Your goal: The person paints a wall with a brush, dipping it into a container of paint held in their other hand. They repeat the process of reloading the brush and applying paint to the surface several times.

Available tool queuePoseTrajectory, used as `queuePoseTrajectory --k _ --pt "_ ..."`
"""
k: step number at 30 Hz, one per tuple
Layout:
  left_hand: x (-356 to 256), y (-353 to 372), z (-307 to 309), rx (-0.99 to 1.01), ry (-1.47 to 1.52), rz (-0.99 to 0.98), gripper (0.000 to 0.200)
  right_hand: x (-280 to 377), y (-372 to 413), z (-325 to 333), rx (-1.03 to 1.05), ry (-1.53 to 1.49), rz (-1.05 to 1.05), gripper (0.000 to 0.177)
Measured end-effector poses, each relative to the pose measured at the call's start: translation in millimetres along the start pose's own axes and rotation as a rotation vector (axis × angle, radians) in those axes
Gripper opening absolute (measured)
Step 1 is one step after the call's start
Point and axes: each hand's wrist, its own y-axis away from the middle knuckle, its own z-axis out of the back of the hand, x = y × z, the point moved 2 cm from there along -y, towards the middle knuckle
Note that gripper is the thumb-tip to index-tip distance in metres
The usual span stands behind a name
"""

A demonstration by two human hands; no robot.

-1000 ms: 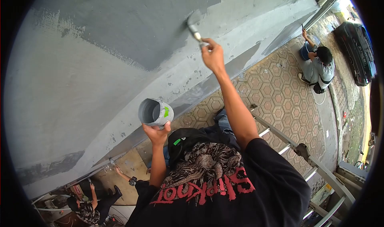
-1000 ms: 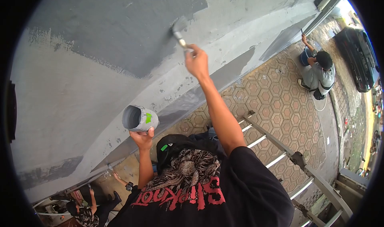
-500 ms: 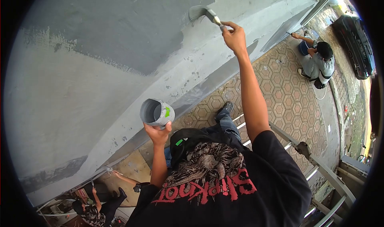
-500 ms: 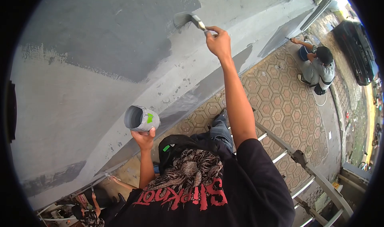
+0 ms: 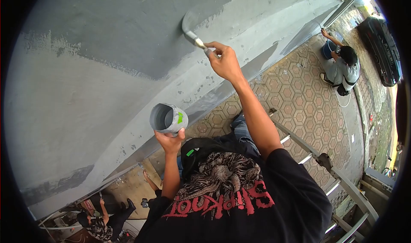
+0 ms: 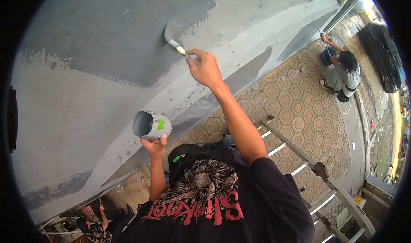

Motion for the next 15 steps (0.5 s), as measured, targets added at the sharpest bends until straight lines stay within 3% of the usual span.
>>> queuePoseTrajectory --k 2,7,9,13,15 --pt "3 2 4 0.025 -0.013 0.016 0.088 -2 10 11 0.087 -0.018 -0.029 0.024" --pt "7 3 2 0.047 0.038 0.042 0.094 -12 -15 53 0.079 0.070 -0.020 0.024" --pt "6 2 1 0.056 0.041 0.027 0.094 -25 -39 60 -0.138 0.143 -0.083 0.024" --pt "1 1 -5 0.061 0.054 0.012 0.094 -39 -59 70 -0.201 0.169 -0.126 0.025" --pt "0 2 -5 0.056 0.064 0.012 0.094 -44 -49 76 -0.350 0.138 -0.127 0.025"
